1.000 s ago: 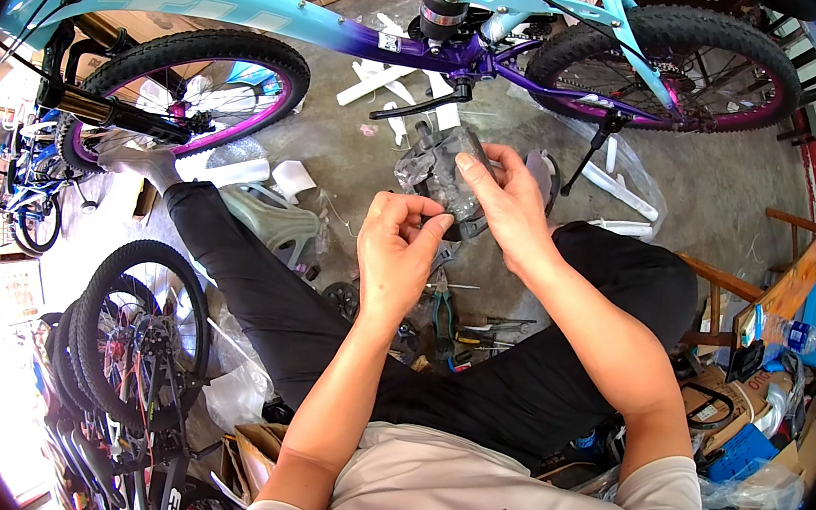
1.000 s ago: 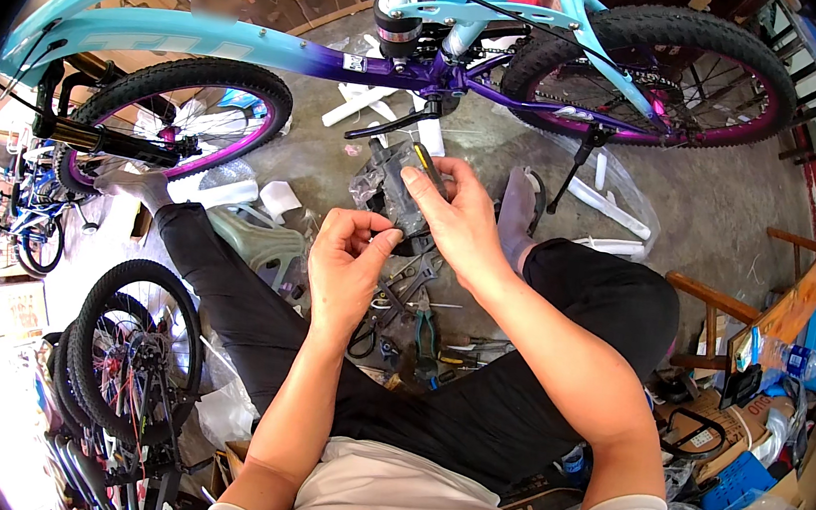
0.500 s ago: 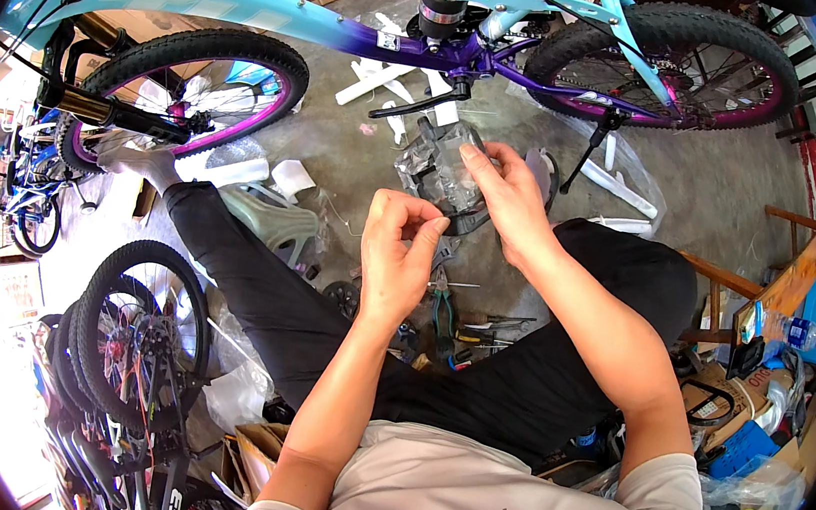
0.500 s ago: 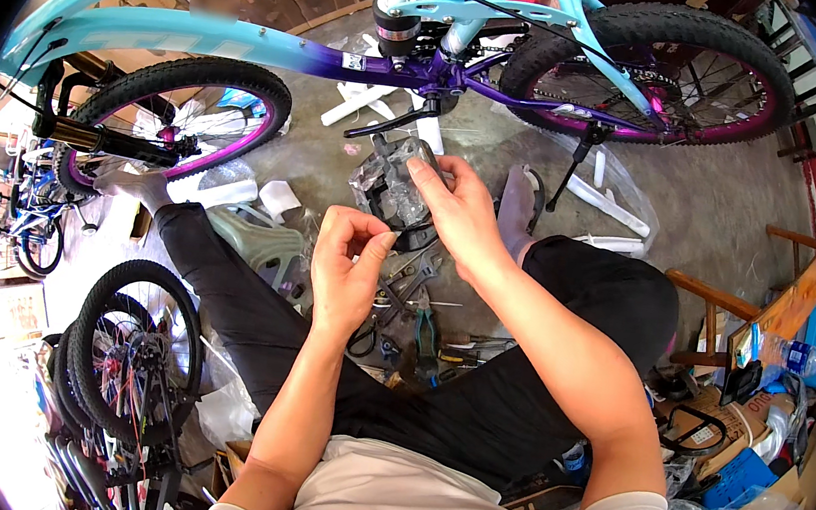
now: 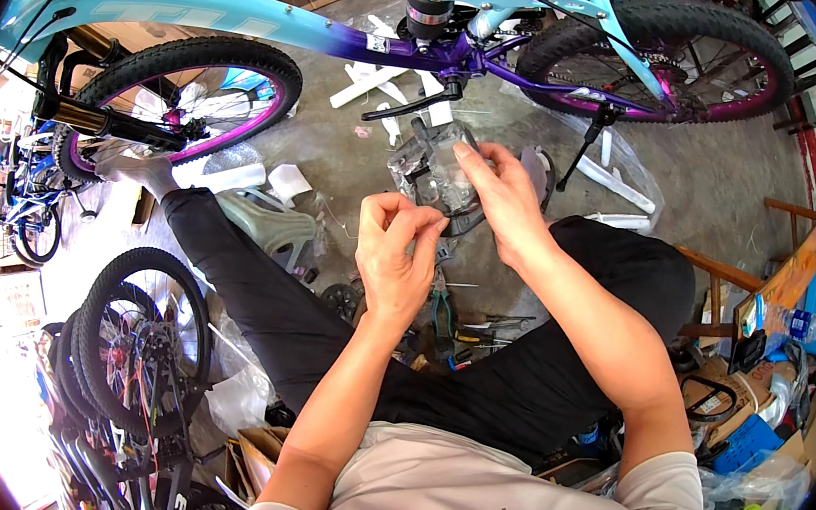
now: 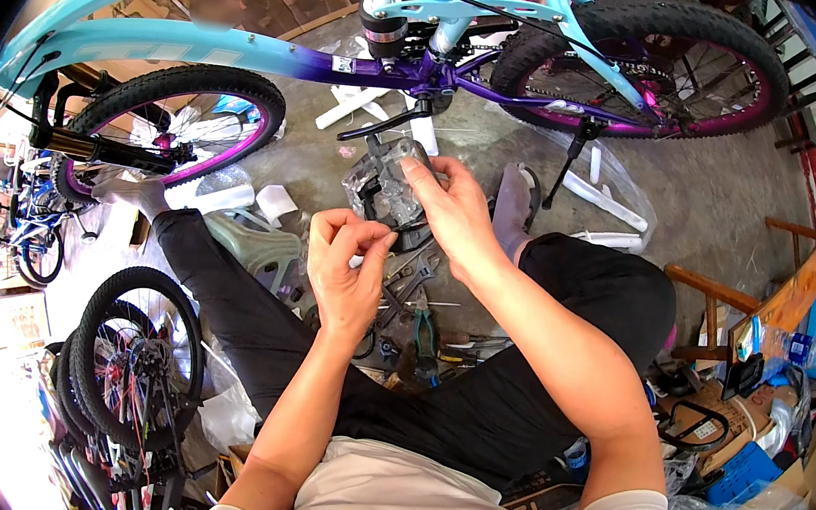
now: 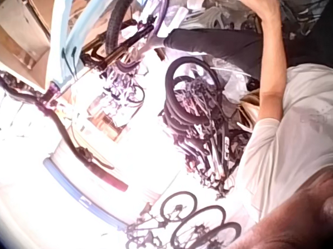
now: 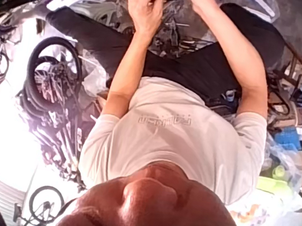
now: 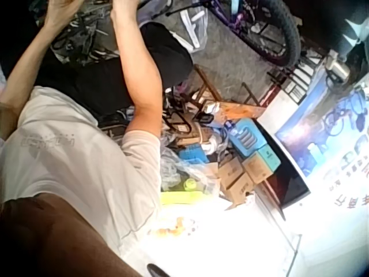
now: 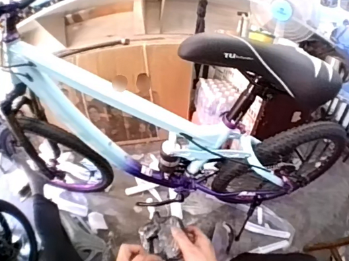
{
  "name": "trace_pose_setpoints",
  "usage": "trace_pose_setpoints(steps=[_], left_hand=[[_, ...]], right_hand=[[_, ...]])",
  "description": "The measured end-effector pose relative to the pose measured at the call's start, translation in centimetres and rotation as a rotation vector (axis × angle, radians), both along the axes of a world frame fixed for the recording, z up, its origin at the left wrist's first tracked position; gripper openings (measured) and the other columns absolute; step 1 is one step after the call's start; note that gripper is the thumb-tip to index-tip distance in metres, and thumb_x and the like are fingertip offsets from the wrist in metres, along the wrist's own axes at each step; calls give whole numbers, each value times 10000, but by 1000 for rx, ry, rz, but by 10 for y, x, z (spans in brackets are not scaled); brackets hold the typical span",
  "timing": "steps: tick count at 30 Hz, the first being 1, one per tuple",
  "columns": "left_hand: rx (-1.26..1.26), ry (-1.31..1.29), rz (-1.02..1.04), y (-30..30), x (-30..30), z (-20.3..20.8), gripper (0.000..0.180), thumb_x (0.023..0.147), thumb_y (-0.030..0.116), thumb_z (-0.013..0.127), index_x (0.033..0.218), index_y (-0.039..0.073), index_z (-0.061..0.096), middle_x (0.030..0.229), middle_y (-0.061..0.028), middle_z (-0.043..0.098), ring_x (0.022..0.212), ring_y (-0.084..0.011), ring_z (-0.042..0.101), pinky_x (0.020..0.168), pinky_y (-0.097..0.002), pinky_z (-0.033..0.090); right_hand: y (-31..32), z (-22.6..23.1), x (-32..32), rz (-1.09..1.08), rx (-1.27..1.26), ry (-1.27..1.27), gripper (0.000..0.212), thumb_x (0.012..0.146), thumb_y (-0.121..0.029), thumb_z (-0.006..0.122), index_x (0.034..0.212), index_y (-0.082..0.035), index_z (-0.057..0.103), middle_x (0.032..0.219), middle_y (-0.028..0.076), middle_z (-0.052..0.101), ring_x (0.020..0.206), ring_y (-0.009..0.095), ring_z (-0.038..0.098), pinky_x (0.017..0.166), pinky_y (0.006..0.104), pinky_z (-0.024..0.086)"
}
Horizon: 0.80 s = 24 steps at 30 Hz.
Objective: The person unpacks a pair of bicycle pedals from a plastic bag and installs them onto the crank arms of a bicycle. They use a hex wrench to tighten the bolts securing the pedals to the crank arms.
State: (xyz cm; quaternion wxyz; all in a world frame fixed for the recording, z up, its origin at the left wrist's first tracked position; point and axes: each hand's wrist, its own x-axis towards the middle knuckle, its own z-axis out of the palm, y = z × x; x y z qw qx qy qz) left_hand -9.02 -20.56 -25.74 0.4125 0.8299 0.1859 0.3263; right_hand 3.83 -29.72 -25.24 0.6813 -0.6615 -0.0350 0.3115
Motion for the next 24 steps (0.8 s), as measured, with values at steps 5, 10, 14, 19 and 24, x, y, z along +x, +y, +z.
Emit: trace_pose_setpoints(steps=[5, 10, 14, 19, 24], left_hand=[[-92, 39, -39, 0, -1, 3, 146, 799, -36, 759, 893, 34, 672, 959, -72, 559, 749, -154, 568, 665, -280, 483], [-138, -12, -123, 7, -6, 1, 153, 809, -29, 749, 895, 32, 637, 979, -82, 580, 858, -191, 579, 735, -297, 493], [24, -27, -154, 14, -9, -2, 158, 816, -15, 754, 911, 30, 635, 1047, -92, 585, 882, -190, 585, 767, -307, 498], [-338, -48, -25, 6, -9, -13, 148, 883, 40, 745, 942, 30, 610, 1202, -109, 553, 923, -141, 580, 750, -267, 495], [-319, 23, 68, 13, -13, -30, 139, 925, 75, 723, 943, 21, 596, 1069, -79, 598, 837, -115, 576, 703, -250, 482]], right_hand=[[0, -1, -2, -5, 17, 20, 531, 950, -416, 706, 1207, 38, 603, 971, 48, 637, 892, 110, 549, 799, 264, 440], [0, -5, 6, -60, 50, 94, 484, 953, -412, 699, 1146, 27, 631, 951, 40, 635, 881, 108, 546, 801, 266, 439], [-2, -7, 12, -124, 80, 158, 406, 964, -417, 688, 1038, -20, 648, 909, 3, 609, 830, 82, 513, 749, 256, 406], [-1, -1, 9, -161, 110, 184, 339, 978, -386, 680, 1016, -52, 638, 871, -31, 571, 786, 68, 471, 712, 247, 368], [0, 1, 6, -175, 172, 169, 340, 984, -379, 672, 1066, -51, 645, 936, -12, 613, 858, 72, 518, 775, 246, 398]])
